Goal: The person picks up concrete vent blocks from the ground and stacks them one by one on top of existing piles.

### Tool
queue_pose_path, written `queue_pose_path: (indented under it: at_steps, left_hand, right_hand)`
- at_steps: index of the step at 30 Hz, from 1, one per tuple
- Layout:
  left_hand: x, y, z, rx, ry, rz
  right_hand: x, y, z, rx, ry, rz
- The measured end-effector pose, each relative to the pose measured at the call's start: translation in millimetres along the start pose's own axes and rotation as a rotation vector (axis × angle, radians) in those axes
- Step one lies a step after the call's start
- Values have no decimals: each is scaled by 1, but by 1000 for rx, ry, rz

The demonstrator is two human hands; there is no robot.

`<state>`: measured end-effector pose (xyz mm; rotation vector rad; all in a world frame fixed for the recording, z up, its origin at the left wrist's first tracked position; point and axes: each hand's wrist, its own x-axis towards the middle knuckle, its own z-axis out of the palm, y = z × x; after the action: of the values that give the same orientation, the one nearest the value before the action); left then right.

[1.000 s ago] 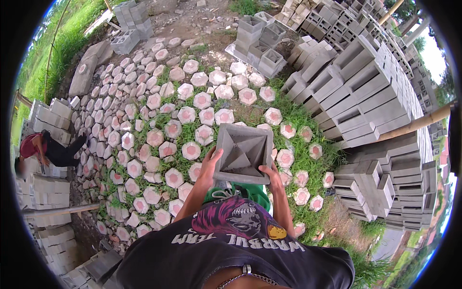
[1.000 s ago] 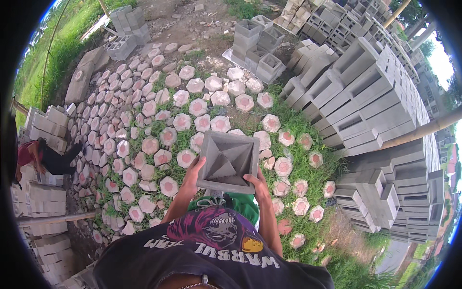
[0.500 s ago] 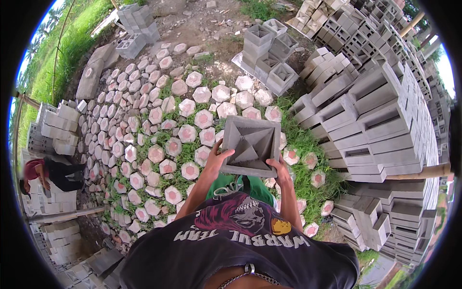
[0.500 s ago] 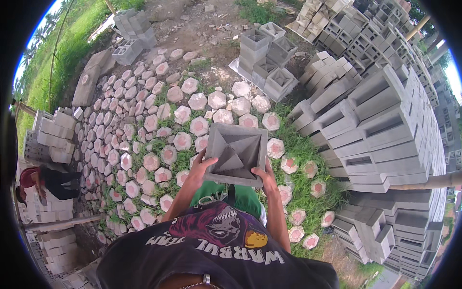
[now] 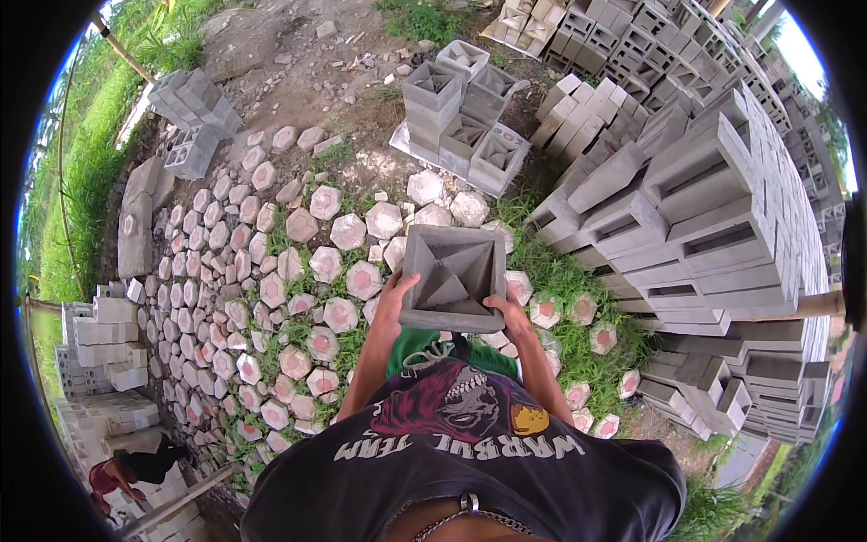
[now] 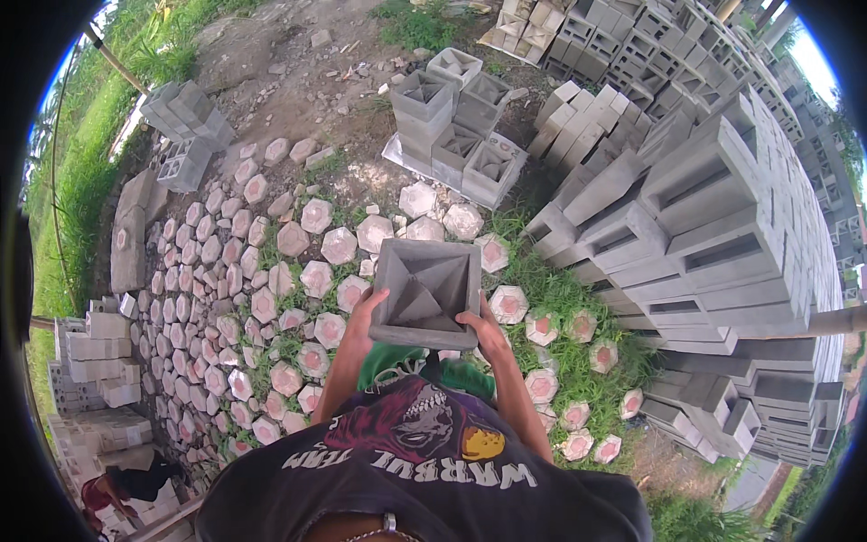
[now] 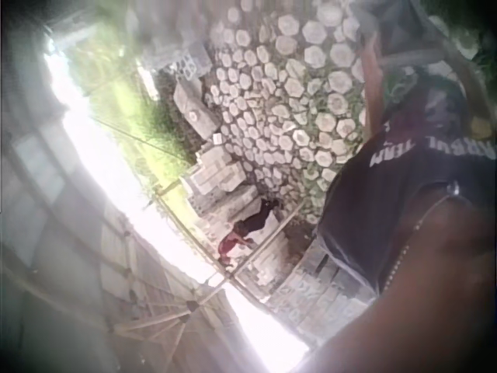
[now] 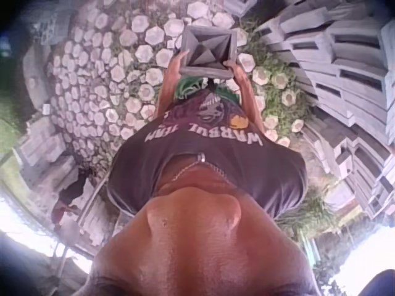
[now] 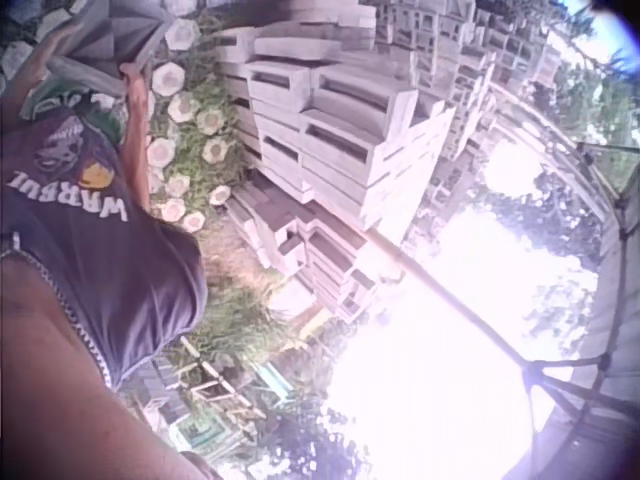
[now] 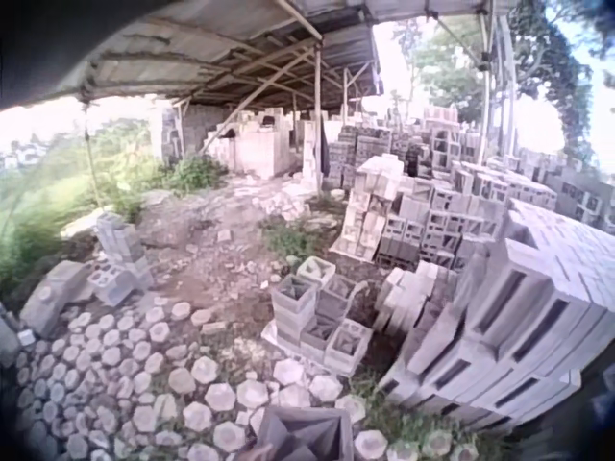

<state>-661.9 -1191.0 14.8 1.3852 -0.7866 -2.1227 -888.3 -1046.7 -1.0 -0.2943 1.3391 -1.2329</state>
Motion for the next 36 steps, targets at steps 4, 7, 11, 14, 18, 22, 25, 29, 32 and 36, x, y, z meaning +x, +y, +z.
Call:
queue_pose_path:
  at_steps: [4,7,11,14,18,22,25,29,32,36]
  left_hand:
    - [75,73,18,-39,-156,-37]
    - [112,116,20,-12,-155,-70]
    - [159,160,27,46,-161,-124]
    - [193,170,30,-28,-152,-203]
    - [240,172,32,-118,-125,-296]
    - [280,209,76,-23,-67,-335]
    - [334,230,106,88,-100,-326]
    - [407,257,153,161,-79,-408]
    - [455,270,181,210,-88,-388]
    - [508,284,221,220,-87,-397]
  right_hand:
    - [71,-49,19,61,54,4]
    - [102,-87,45,141,89,93]
    - [139,-112,63,178,163,44]
    - [166,-123,63,196,165,66]
    - [206,-136,56,205,233,155]
    - [261,-159,31,218,232,242]
    - [310,-192,14,272,216,288]
    - [378,-241,-21,288,214,278]
    - [417,-274,-46,320,211,294]
    - [459,-305,-80,298,237,277]
